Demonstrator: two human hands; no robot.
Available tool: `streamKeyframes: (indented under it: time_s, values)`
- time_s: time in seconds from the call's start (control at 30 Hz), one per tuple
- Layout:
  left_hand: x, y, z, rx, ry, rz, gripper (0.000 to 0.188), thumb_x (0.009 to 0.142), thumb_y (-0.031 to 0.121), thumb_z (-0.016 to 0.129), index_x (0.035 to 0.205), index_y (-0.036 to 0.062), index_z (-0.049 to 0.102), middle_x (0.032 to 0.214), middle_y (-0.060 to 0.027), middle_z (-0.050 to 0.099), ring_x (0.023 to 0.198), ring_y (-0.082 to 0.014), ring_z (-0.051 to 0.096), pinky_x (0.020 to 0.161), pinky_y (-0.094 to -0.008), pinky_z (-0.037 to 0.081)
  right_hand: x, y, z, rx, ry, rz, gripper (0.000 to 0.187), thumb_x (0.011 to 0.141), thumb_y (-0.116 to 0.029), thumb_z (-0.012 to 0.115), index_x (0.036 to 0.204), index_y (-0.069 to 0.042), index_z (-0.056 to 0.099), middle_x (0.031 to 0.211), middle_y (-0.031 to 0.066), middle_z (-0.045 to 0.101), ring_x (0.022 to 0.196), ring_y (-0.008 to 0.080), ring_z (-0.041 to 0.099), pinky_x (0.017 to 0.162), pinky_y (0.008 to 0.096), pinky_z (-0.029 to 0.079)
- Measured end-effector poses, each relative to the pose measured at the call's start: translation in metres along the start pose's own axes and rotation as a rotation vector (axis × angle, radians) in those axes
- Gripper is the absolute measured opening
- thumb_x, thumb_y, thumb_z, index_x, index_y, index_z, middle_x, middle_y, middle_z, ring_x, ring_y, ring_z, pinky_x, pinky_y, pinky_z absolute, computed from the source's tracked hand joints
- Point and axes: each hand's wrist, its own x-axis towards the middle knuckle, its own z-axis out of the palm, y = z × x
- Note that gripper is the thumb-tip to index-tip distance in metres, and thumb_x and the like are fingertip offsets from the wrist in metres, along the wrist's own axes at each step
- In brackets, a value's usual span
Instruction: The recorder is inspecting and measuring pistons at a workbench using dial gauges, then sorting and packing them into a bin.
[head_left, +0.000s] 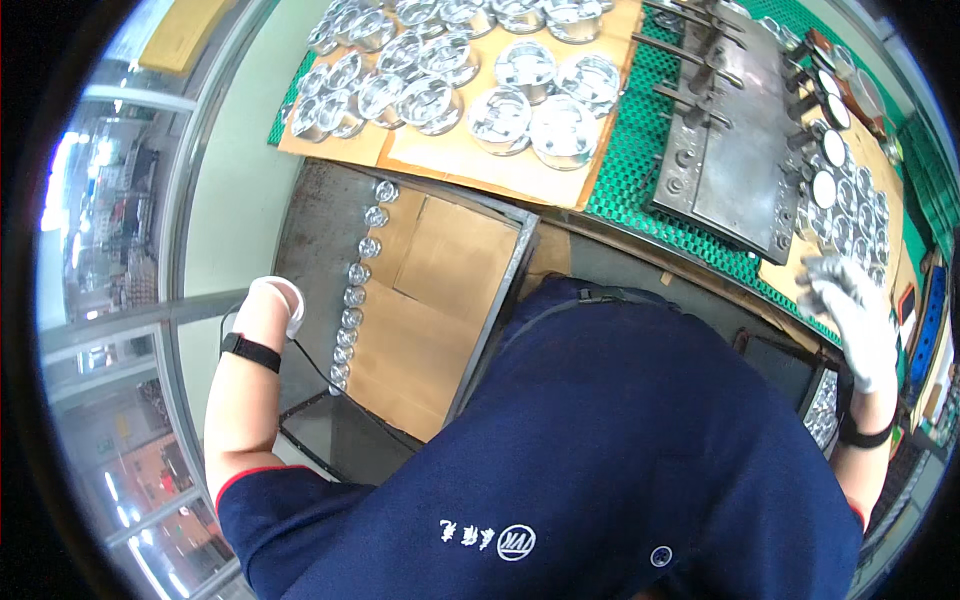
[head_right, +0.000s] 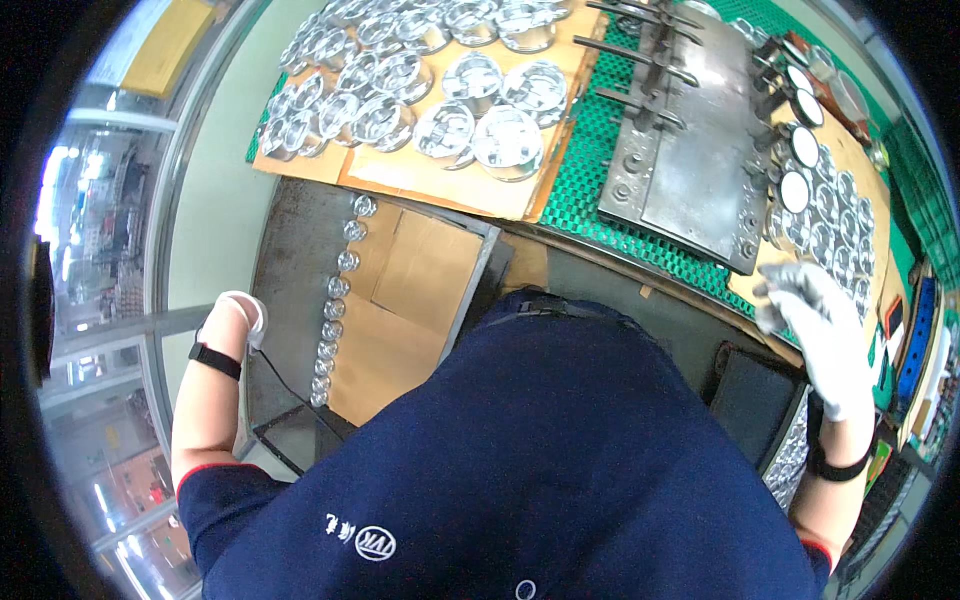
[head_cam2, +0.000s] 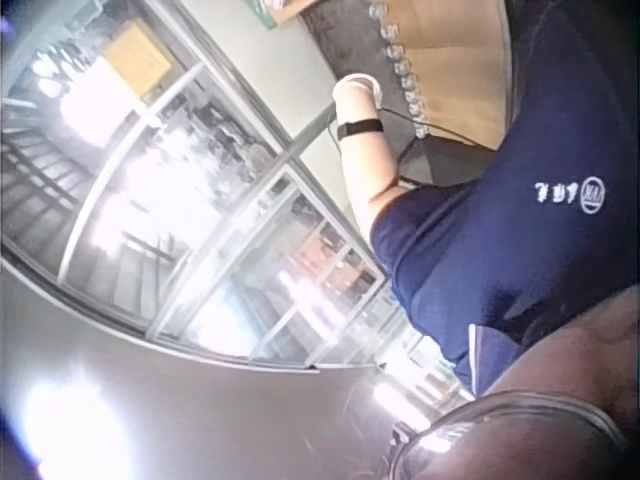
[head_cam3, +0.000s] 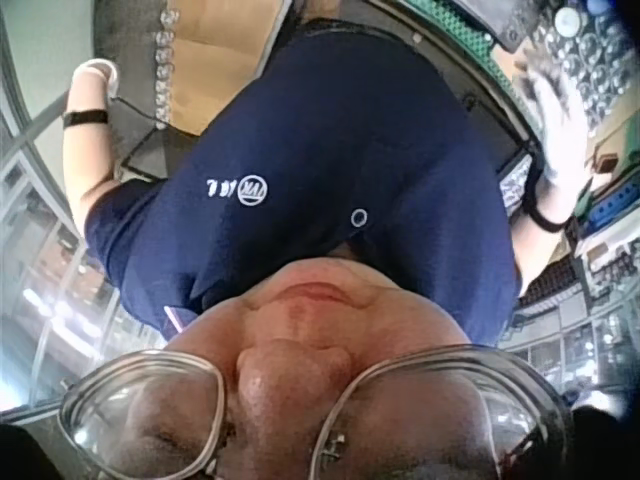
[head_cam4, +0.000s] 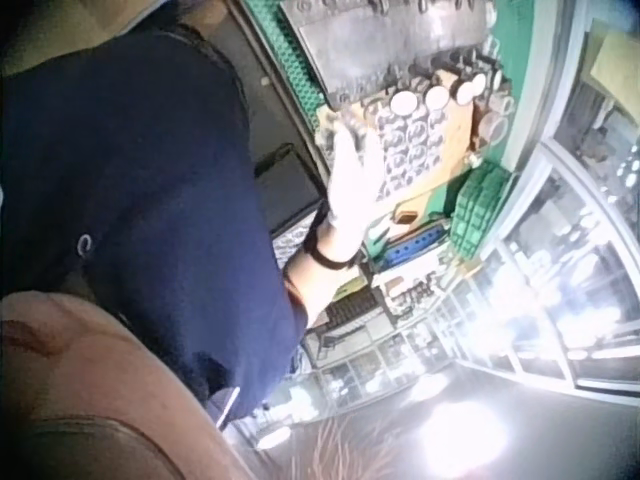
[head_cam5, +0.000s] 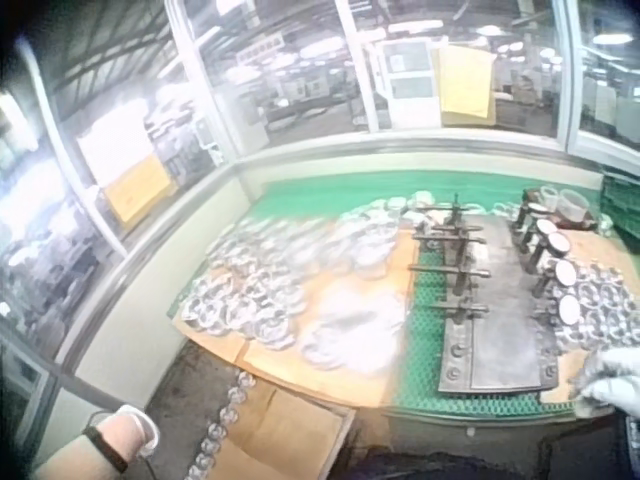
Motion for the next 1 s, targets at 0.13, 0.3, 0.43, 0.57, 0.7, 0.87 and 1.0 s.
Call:
streamKeyframes:
  time_s: [0.13,0.3,0.43,0.57,0.7,0.87,1.0]
  values:
    - [0.014,0.000,-0.022,-0.011,-0.015,-0.056,0.023,0.086,0.019,0.069,0.106,0.0104,0.076,0.116,-0.0084,0.073,0.104,-0.0280,0.070,0.088,-0.0395,0.055,0.011,-0.037,-0.005,-0.119,-0.004,-0.122,0.026,0.097,-0.014,0.059,0.118,0.001,0.064,0.097,0.0044,0.069,0.083,0.0108,0.065,0.078,0.0257,0.052]
    - [0.002,0.006,-0.061,0.024,0.094,-0.147,0.024,0.088,0.019,0.066,0.110,0.0126,0.075,0.121,-0.0060,0.072,0.110,-0.0251,0.068,0.093,-0.0380,0.053,0.012,-0.062,-0.027,-0.090,0.106,-0.273,0.034,0.100,-0.021,0.053,0.126,0.000,0.061,0.110,0.0068,0.069,0.094,0.0124,0.064,0.088,0.0274,0.051]
    - [0.014,0.020,-0.059,0.045,0.122,-0.067,0.030,0.090,0.024,0.064,0.117,0.0150,0.073,0.124,-0.0028,0.071,0.115,-0.0250,0.067,0.097,-0.0371,0.051,0.016,-0.060,-0.041,-0.038,0.130,-0.327,0.038,0.102,-0.026,0.052,0.129,0.000,0.057,0.113,0.0088,0.068,0.095,0.0128,0.065,0.087,0.0263,0.051]
    - [-0.060,0.093,-0.141,-0.061,0.556,0.359,0.038,0.082,0.042,0.070,0.102,0.0107,0.075,0.112,-0.0153,0.071,0.105,-0.0325,0.068,0.090,-0.0405,0.054,0.036,-0.054,-0.016,0.164,0.115,-0.366,0.038,0.102,-0.024,0.053,0.129,0.002,0.057,0.108,0.0101,0.069,0.092,0.0134,0.066,0.085,0.0270,0.053]
    - [-0.148,0.107,-0.178,-0.469,1.292,0.980,0.036,0.085,0.036,0.074,0.103,0.0052,0.070,0.099,-0.0172,0.070,0.096,-0.0319,0.068,0.086,-0.0399,0.053,0.045,-0.050,0.019,0.310,-0.029,-0.400,0.036,0.101,-0.019,0.056,0.128,0.004,0.058,0.108,0.0105,0.069,0.092,0.0140,0.066,0.085,0.0281,0.053]
    - [-0.240,0.038,-0.209,-0.312,1.791,0.975,0.030,0.095,0.027,0.065,0.112,0.0027,0.069,0.101,-0.0135,0.070,0.095,-0.0236,0.066,0.085,-0.0337,0.051,0.047,-0.083,0.002,0.003,-0.009,-0.563,0.038,0.101,-0.023,0.056,0.127,0.004,0.058,0.110,0.0126,0.069,0.093,0.0153,0.066,0.088,0.0290,0.053]
    - [-0.326,0.029,-0.220,-0.643,1.875,0.614,0.044,0.092,0.043,0.067,0.106,0.0025,0.074,0.092,-0.0127,0.072,0.086,-0.0203,0.068,0.080,-0.0332,0.054,0.032,-0.127,-0.022,0.055,0.109,-0.752,0.026,0.101,-0.018,0.053,0.117,0.003,0.056,0.108,0.0180,0.070,0.093,0.0216,0.070,0.086,0.0318,0.057]
